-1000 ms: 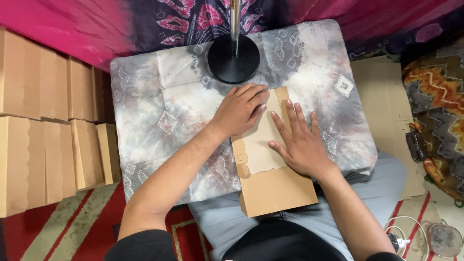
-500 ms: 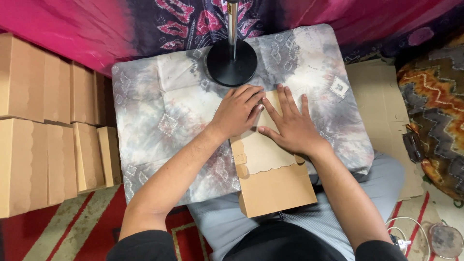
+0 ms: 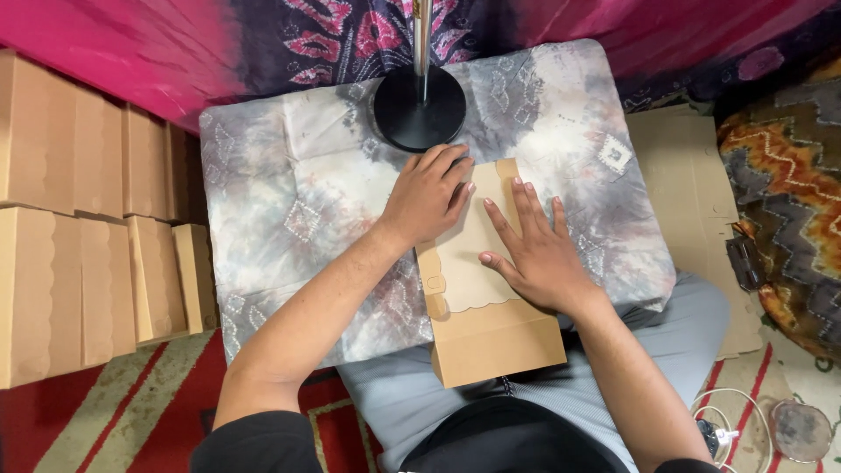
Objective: Assembling a cardboard box by folding and tucking flaps from a flat template
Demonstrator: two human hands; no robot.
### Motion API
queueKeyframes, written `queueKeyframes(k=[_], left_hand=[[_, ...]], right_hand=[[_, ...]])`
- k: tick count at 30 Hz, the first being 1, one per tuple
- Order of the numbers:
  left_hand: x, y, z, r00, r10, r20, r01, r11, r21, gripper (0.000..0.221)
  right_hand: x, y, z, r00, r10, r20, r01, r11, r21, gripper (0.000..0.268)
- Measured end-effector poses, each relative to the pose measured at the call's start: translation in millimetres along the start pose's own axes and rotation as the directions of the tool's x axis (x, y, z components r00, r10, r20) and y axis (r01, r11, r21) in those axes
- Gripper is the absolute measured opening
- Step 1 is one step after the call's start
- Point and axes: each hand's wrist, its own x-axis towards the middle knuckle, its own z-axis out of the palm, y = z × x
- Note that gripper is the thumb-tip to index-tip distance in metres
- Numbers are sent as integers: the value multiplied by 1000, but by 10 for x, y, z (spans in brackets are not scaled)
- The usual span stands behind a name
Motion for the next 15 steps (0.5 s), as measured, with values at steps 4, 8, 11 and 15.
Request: queueKeyframes(k=[4,8,11,15], left_hand=[[11,12,-61,999,-11,30,12,1000,-19,37],[9,21,-58,999,8,32,-8,1000,-3,38],[13,42,-100,1000,3,31,-4,1000,14,37],[17,41,-108,1000,-5,31,5,1000,12,36]], right_hand=[[77,-26,-45,1000,5,-4,-5,1000,-3,78],[287,3,-76,997,-6,-74,7,1000,7,77],[383,-6,-107,994,-16,-110,17,1000,11,77],[329,-18,-105,996,-6,-94,9,999,31,76]])
